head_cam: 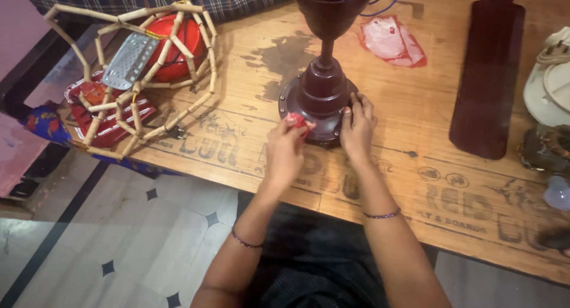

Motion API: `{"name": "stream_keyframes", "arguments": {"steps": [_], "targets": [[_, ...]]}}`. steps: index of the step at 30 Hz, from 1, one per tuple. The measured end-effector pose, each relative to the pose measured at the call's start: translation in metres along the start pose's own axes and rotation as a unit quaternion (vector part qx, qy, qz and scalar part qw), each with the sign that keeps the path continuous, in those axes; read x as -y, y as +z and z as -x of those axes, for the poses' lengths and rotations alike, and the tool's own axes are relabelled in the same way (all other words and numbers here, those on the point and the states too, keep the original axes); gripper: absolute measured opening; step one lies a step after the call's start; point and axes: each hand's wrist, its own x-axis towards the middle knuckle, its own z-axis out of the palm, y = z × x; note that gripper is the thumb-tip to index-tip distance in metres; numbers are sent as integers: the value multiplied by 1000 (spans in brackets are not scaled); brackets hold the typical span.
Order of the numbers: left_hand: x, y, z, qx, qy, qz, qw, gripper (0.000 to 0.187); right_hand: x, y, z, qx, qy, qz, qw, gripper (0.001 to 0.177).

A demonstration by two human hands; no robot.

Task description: The person cleans a ceiling fan motor and wire components using a red cloth by hand, wiping the surfaces and handling blue wires.

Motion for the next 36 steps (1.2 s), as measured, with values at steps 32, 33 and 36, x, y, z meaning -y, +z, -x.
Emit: {"name": "stream_keyframes", "arguments": {"steps": [32,33,36], "targets": [[1,49,-85,-148,28,169,974,45,100,-7,-107,133,-63,-272,951,33],[-1,49,-83,-151,19,164,975,46,100,-5,-106,135,-62,-272,951,33],[-10,52,-73,-160,11,142,977,51,98,0,-106,96,-111,-278,949,30]]}}
